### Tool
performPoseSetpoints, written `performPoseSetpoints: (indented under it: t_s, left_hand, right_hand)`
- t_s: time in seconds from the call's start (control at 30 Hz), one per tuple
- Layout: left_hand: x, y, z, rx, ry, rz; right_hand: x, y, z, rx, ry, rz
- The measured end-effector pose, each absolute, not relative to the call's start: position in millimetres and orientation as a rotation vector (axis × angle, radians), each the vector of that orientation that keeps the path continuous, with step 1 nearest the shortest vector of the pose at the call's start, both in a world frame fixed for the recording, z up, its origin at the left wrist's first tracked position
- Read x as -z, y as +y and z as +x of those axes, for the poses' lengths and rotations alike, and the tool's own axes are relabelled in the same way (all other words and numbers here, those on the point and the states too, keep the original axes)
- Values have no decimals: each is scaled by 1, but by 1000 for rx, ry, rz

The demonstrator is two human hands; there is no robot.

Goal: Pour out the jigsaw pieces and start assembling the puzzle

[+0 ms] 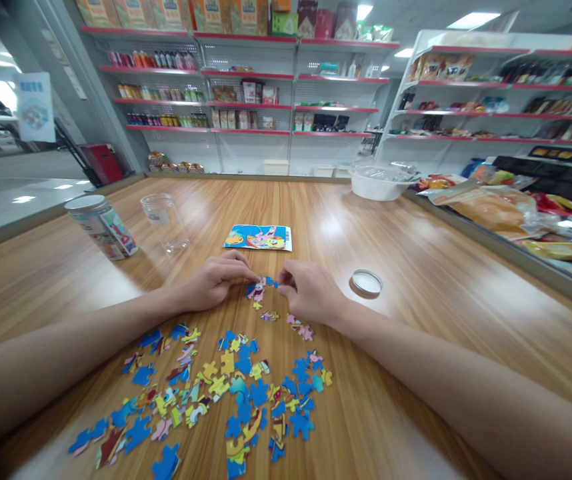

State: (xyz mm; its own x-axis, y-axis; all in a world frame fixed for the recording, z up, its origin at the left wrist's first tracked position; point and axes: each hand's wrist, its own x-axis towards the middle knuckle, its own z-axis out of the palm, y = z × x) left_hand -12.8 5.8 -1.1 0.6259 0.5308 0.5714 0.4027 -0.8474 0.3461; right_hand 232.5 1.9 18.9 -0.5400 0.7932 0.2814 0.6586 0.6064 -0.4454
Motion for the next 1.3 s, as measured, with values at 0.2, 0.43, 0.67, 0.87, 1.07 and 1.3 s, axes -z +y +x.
performPoseSetpoints:
  t_s: [0.2, 0.43, 0.67, 0.87, 1.07, 1.3]
  left_hand:
    - [-1, 4, -12, -1003, 800, 2651]
    - [-3, 3, -12, -1027, 787, 2658]
    - [-6, 2, -13, -1106, 797, 2688]
    - [-5, 2, -12, -1006, 729, 2767]
    - [-4, 2, -12, -984, 659, 2773]
    - [-3, 3, -11, -963, 664, 2723]
  right_hand:
    - [-20, 0, 231, -290, -2374, -1199]
    - [-20, 3, 233, -303, -2420, -1196]
    - [-20, 5, 234, -324, -2443, -1161]
    - [-20, 5, 234, -314, -2458, -1104]
    - [-17, 13, 238, -473, -2305, -1052]
    - [-20, 20, 243, -478, -2351, -1013]
